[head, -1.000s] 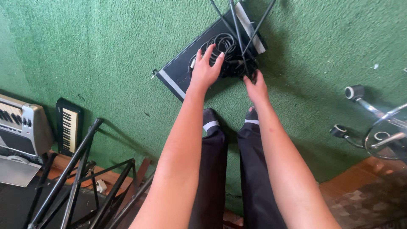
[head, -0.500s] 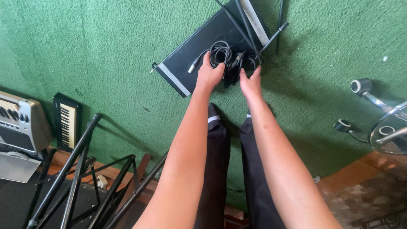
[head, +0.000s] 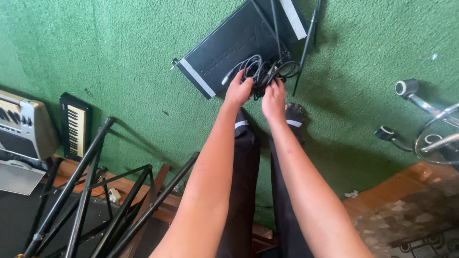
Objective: The person closes a black case, picks up a gold case from the floor to place it on a workbench, and opens it. The person then gathers microphones, a foam insert, a manual, a coiled cable, and antennae from the floor and places them on the workbench.
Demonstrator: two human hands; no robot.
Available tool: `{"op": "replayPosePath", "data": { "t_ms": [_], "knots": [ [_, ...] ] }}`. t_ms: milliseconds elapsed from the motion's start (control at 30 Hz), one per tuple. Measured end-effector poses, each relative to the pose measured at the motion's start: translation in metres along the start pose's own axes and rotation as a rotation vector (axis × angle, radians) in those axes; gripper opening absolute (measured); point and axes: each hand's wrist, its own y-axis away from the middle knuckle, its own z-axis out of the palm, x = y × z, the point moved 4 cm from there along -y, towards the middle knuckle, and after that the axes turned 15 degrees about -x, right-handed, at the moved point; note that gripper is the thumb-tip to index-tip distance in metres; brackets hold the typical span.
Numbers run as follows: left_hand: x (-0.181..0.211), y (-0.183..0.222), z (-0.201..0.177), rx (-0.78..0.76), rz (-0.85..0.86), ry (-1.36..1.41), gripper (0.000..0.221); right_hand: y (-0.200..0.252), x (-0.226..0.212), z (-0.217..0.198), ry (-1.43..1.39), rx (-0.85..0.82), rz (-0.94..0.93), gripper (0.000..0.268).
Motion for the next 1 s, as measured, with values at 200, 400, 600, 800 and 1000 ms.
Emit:
{"op": "replayPosePath", "data": {
  "t_ms": [200,400,600,800,1000],
  "knots": [
    [0.02,0.065,0.016,-0.01,0.142,0.093,0.071,0.044,-0.045,-0.029,-0.597,-0.197,-0.371,0.051],
    [0.057,0.179,0.031,0.0,0.38,0.079,0.067,0.137,-0.107,-0.073,-0.503,-0.229,-0.242,0.046],
    [0.102,0.332,0.045,-0.052,0.379,0.166,0.069,0.258,-0.176,-0.126,-0.343,-0.187,-0.261,0.042],
    [0.172,0.522,0.05,-0.106,0.615,0.202,0.072,0.406,-0.284,-0.18,-0.314,-0.207,-0.345,0.038],
    [0.222,0.706,0.035,-0.178,0.686,0.157,0.079,0.552,-0.396,-0.224,-0.571,-0.331,-0.51,0.05]
  ]
}}
